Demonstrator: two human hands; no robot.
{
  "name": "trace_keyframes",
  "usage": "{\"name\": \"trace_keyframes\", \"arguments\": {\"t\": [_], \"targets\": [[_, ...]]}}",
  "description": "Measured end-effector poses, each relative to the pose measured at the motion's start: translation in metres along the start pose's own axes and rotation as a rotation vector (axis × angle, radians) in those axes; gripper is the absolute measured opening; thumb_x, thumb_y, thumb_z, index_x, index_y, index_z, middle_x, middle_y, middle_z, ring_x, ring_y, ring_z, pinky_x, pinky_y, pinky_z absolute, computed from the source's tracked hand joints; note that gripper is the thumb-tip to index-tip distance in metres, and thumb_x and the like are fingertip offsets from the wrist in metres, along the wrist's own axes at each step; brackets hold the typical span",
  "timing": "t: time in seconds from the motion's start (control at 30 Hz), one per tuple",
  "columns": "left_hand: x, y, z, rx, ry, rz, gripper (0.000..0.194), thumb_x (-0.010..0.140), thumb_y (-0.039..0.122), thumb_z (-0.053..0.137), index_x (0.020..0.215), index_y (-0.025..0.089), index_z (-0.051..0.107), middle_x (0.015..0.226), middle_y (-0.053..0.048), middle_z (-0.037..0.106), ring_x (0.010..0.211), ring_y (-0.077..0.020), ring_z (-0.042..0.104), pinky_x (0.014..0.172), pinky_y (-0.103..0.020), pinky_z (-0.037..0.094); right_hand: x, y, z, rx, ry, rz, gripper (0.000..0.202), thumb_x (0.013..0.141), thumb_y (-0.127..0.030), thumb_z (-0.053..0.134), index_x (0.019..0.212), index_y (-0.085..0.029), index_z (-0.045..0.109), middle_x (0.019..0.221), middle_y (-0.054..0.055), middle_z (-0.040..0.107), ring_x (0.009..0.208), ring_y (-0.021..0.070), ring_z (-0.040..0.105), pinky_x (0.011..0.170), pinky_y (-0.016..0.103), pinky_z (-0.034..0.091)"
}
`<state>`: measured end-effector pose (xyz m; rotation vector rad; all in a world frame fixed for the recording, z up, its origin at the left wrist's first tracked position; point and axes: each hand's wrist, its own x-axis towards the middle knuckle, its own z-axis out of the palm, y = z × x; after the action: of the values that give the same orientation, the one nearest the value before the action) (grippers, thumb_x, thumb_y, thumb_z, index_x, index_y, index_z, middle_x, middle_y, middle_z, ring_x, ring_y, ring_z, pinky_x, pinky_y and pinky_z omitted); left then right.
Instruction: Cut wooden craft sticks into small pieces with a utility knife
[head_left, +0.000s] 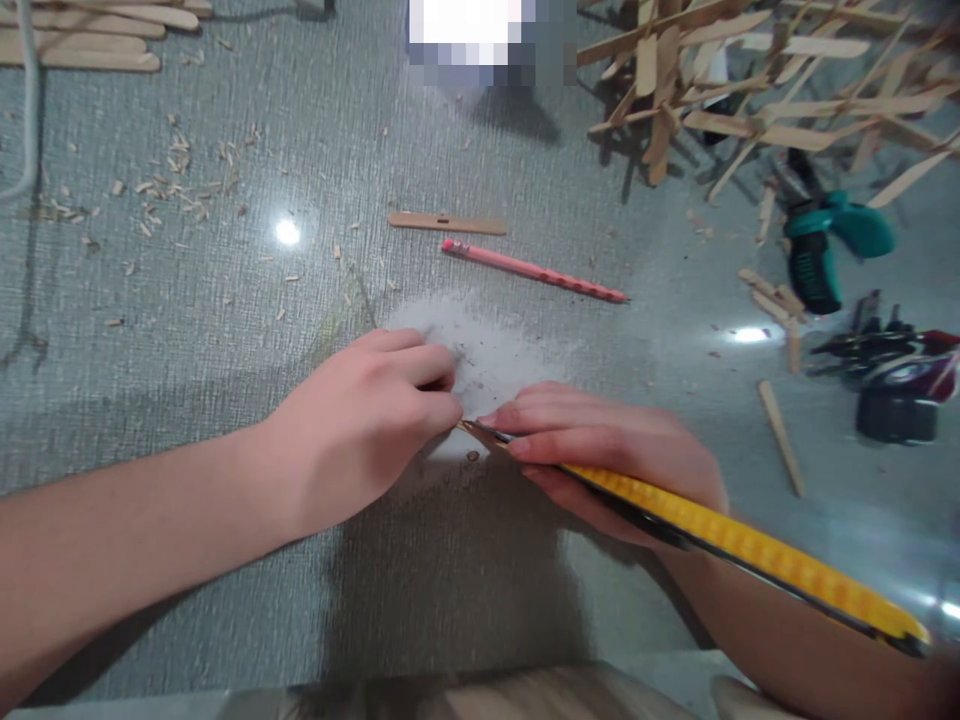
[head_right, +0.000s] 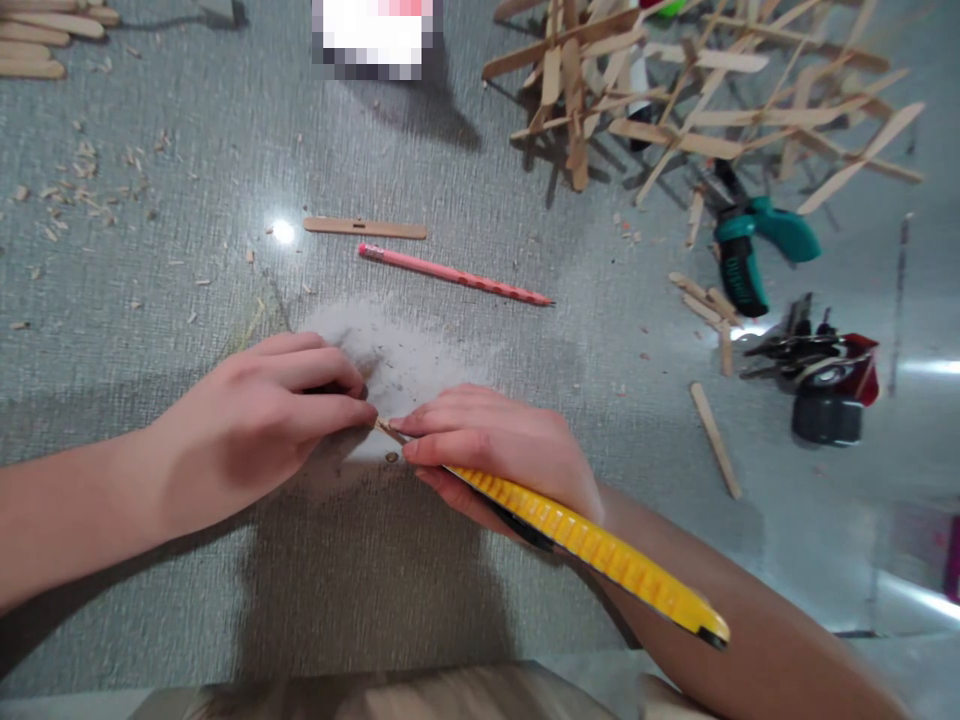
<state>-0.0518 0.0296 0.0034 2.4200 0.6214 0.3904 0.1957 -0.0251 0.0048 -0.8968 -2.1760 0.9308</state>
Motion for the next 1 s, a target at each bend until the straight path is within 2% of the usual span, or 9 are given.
{"name": "trace_keyframes", "arguments": {"t": [0.27, 0.43, 0.6, 0.73, 0.87, 0.93, 1.0], "targets": [[0.003, 0.000, 0.002, 0.008, -0.021, -0.015, 0.030, 0.093, 0.009, 0.046, 0.086, 0.018, 0.074, 0.083, -0.004, 0.063, 0.075, -0.0170, 0.054, 0.068, -0.031, 0.042, 0.005, -0.006, 0.002, 0.014, -0.026, 0.038, 0.025, 0.092, -0.011, 0.060, 0.111, -0.028, 0.062, 0.089, 0.003, 0.074, 0.079, 0.0169, 0.073, 0.080, 0.037, 0.061], [0.005, 0.001, 0.001, -0.002, -0.011, -0.017, 0.030, 0.092, 0.007, 0.047, 0.084, 0.018, 0.074, 0.081, -0.004, 0.063, 0.073, -0.0159, 0.053, 0.066, -0.029, 0.041, 0.003, -0.004, 0.002, 0.074, -0.032, 0.062, 0.025, 0.092, -0.011, 0.062, 0.111, -0.027, 0.063, 0.089, 0.001, 0.073, 0.081, 0.0159, 0.072, 0.081, 0.035, 0.060], [0.005, 0.002, -0.002, 0.010, -0.035, -0.030, 0.032, 0.097, 0.012, 0.045, 0.087, 0.019, 0.075, 0.084, -0.004, 0.066, 0.077, -0.0161, 0.056, 0.069, -0.028, 0.043, 0.001, -0.002, 0.002, 0.079, -0.042, 0.106, 0.027, 0.093, -0.014, 0.060, 0.109, -0.034, 0.066, 0.088, 0.000, 0.075, 0.080, 0.0181, 0.074, 0.079, 0.038, 0.061], [0.006, 0.002, -0.002, 0.035, -0.043, -0.030, 0.031, 0.099, 0.014, 0.046, 0.091, 0.019, 0.076, 0.087, -0.004, 0.067, 0.077, -0.0163, 0.057, 0.071, -0.030, 0.045, -0.003, 0.005, 0.002, 0.063, -0.049, 0.004, 0.032, 0.094, -0.012, 0.063, 0.119, -0.031, 0.064, 0.101, 0.002, 0.077, 0.091, 0.0170, 0.074, 0.087, 0.038, 0.060], [0.007, 0.003, 0.002, 0.092, -0.022, -0.040, 0.023, 0.099, 0.018, 0.051, 0.093, 0.018, 0.073, 0.088, -0.003, 0.068, 0.080, -0.0183, 0.058, 0.074, -0.033, 0.045, -0.010, 0.008, -0.002, -0.047, -0.040, -0.064, 0.037, 0.090, -0.031, 0.073, 0.126, -0.029, 0.063, 0.119, 0.009, 0.072, 0.103, 0.0218, 0.071, 0.088, 0.041, 0.058], [0.007, 0.004, 0.005, 0.119, -0.011, -0.061, 0.018, 0.098, 0.019, 0.054, 0.091, 0.018, 0.071, 0.087, -0.003, 0.068, 0.081, -0.0194, 0.058, 0.074, -0.034, 0.044, -0.013, 0.008, -0.006, -0.117, -0.017, -0.062, 0.041, 0.085, -0.037, 0.079, 0.123, -0.030, 0.065, 0.106, 0.006, 0.072, 0.094, 0.0219, 0.070, 0.083, 0.041, 0.057], [0.006, 0.005, 0.007, 0.138, -0.003, -0.074, 0.015, 0.097, 0.019, 0.056, 0.088, 0.017, 0.068, 0.085, -0.003, 0.067, 0.081, -0.0198, 0.058, 0.073, -0.034, 0.044, -0.013, 0.007, -0.008, -0.157, -0.017, -0.087, 0.042, 0.083, -0.034, 0.081, 0.122, -0.033, 0.065, 0.083, -0.002, 0.067, 0.075, 0.0175, 0.065, 0.074, 0.038, 0.054]]}}
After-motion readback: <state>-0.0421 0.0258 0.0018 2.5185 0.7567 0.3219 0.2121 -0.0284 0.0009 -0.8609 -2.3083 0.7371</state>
